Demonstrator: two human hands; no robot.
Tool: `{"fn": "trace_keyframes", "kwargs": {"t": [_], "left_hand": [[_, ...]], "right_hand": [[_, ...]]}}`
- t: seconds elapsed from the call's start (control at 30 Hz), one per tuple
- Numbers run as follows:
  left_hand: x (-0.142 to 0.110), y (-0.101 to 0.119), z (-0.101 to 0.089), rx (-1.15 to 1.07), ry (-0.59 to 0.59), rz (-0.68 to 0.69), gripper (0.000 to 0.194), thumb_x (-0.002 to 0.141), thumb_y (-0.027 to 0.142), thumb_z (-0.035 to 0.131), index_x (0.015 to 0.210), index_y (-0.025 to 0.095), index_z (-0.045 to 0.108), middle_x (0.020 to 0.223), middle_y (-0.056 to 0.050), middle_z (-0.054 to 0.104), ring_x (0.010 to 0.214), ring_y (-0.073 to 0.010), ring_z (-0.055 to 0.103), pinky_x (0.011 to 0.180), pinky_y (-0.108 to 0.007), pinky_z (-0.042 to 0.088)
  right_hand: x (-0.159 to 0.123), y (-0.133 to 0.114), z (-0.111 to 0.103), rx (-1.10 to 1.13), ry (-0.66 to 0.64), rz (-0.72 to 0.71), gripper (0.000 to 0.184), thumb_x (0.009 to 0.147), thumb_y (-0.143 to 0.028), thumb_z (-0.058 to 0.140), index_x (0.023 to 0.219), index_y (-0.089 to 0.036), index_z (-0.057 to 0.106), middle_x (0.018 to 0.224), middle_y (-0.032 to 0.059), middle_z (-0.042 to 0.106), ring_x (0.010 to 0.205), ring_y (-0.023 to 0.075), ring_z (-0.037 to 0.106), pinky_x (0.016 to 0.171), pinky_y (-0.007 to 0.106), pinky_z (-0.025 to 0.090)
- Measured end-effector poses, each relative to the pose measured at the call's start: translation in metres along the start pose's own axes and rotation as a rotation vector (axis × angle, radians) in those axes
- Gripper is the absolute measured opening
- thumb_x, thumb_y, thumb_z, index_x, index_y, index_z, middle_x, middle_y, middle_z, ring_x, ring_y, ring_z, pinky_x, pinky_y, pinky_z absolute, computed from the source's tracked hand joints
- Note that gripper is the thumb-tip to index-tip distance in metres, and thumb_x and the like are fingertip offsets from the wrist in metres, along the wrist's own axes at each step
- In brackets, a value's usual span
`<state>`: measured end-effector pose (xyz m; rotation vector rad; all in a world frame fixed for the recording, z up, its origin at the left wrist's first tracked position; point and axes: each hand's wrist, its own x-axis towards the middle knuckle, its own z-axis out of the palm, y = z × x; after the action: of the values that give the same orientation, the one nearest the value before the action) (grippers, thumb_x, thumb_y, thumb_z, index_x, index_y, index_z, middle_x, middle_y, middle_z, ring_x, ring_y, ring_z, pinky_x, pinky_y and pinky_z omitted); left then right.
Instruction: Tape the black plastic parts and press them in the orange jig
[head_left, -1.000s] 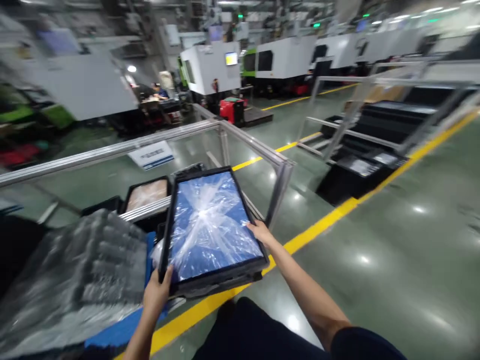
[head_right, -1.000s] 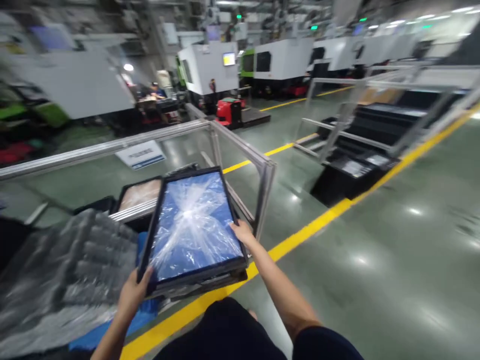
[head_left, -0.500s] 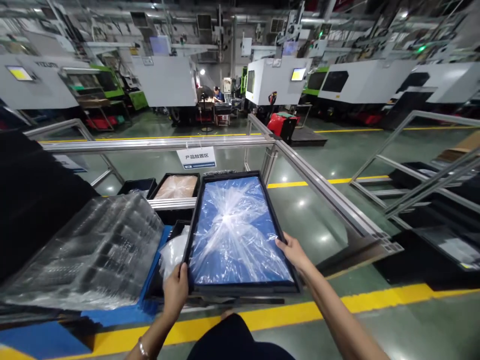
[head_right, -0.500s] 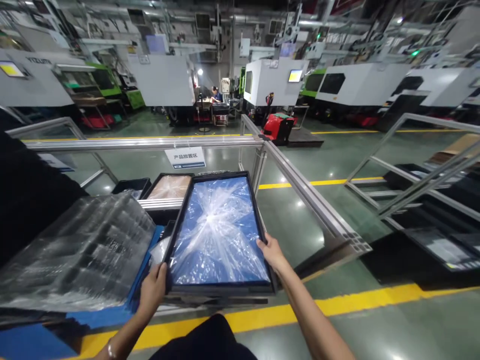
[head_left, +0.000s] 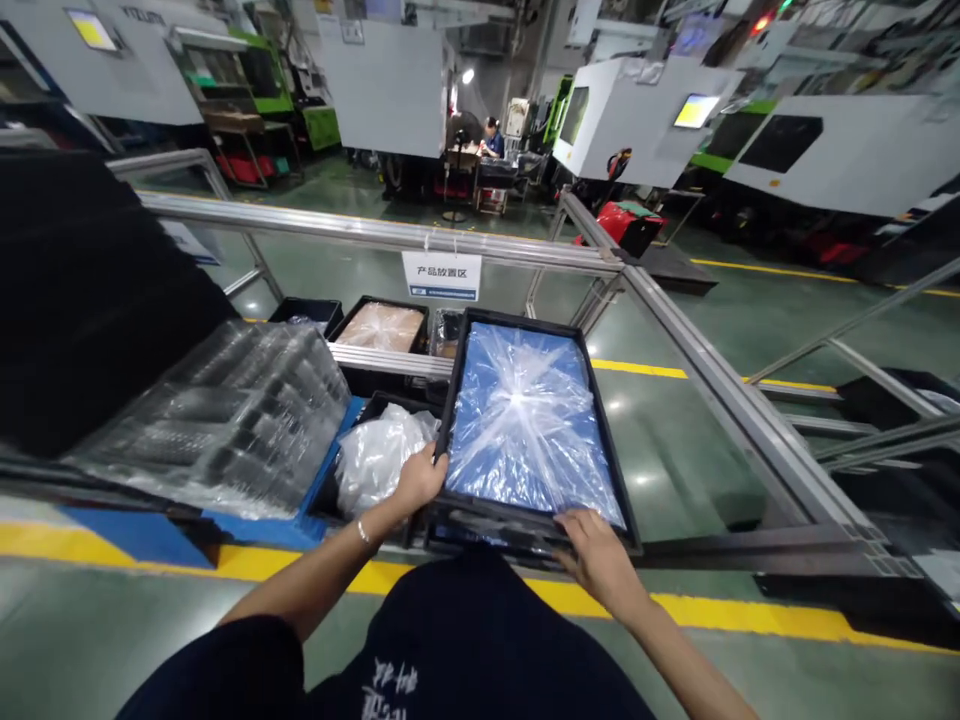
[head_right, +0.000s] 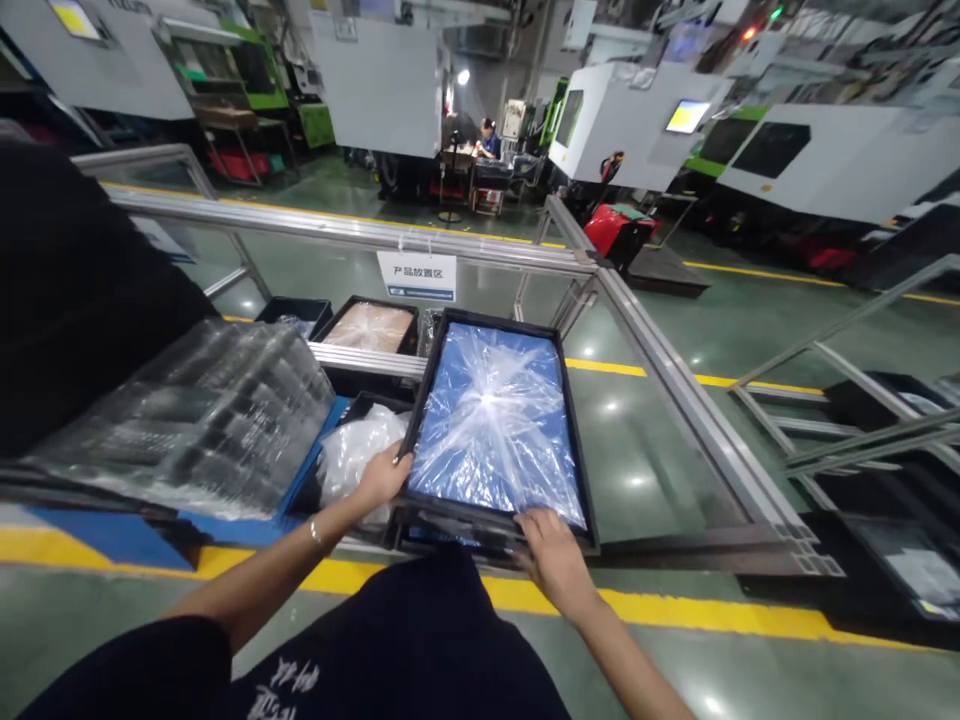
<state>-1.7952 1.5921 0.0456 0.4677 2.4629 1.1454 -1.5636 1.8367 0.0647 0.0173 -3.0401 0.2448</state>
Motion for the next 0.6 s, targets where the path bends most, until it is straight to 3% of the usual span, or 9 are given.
{"fn": "trace_keyframes", "kwargs": {"t": [0.13, 0.27, 0.37, 0.5, 0.6], "left_hand": [[0.021, -0.001, 0.0, -0.207, 0.001, 0.033, 0.024, 0.074, 0.017, 0.052, 0.09, 0.01, 0.069, 0.074, -0.005, 0.067, 0.073, -0.0182, 0.059, 0.068, -0.024, 0.042], [0.037, 0.001, 0.001, -0.41, 0.004, 0.013, 0.02, 0.067, 0.016, 0.055, 0.079, 0.008, 0.068, 0.059, 0.001, 0.057, 0.063, -0.0132, 0.052, 0.063, -0.021, 0.041], [0.025, -0.004, 0.003, -0.473, -0.006, 0.028, 0.018, 0.064, 0.015, 0.054, 0.076, 0.008, 0.067, 0.058, 0.002, 0.055, 0.061, -0.0116, 0.05, 0.06, -0.021, 0.04], [-0.012, -0.026, 0.007, -0.508, -0.044, 0.043, 0.016, 0.062, 0.014, 0.052, 0.072, 0.009, 0.064, 0.059, 0.004, 0.052, 0.059, -0.0101, 0.047, 0.058, -0.02, 0.038], [-0.025, -0.037, 0.007, -0.507, -0.051, 0.037, 0.016, 0.06, 0.014, 0.052, 0.07, 0.009, 0.063, 0.058, 0.004, 0.051, 0.059, -0.0102, 0.046, 0.056, -0.019, 0.036]], "right_hand": [[0.025, 0.02, -0.008, -0.179, -0.085, -0.181, 0.013, 0.082, -0.019, 0.057, 0.093, -0.019, 0.064, 0.087, 0.0098, 0.062, 0.086, 0.0246, 0.057, 0.072, 0.034, 0.046], [0.048, 0.038, -0.024, -0.255, -0.098, -0.199, 0.011, 0.082, -0.023, 0.057, 0.091, -0.018, 0.061, 0.087, 0.0095, 0.059, 0.084, 0.0229, 0.055, 0.07, 0.03, 0.041], [0.041, 0.027, -0.026, -0.287, -0.096, -0.186, 0.009, 0.082, -0.023, 0.057, 0.089, -0.018, 0.061, 0.084, 0.0083, 0.058, 0.082, 0.0222, 0.054, 0.07, 0.029, 0.04], [0.012, 0.001, -0.014, -0.28, -0.072, -0.216, 0.009, 0.083, -0.022, 0.056, 0.089, -0.018, 0.061, 0.083, 0.0081, 0.058, 0.081, 0.0221, 0.054, 0.069, 0.03, 0.039], [-0.004, -0.008, -0.01, -0.274, -0.073, -0.222, 0.011, 0.083, -0.023, 0.055, 0.09, -0.018, 0.061, 0.083, 0.0084, 0.058, 0.081, 0.0224, 0.053, 0.069, 0.03, 0.039]]}}
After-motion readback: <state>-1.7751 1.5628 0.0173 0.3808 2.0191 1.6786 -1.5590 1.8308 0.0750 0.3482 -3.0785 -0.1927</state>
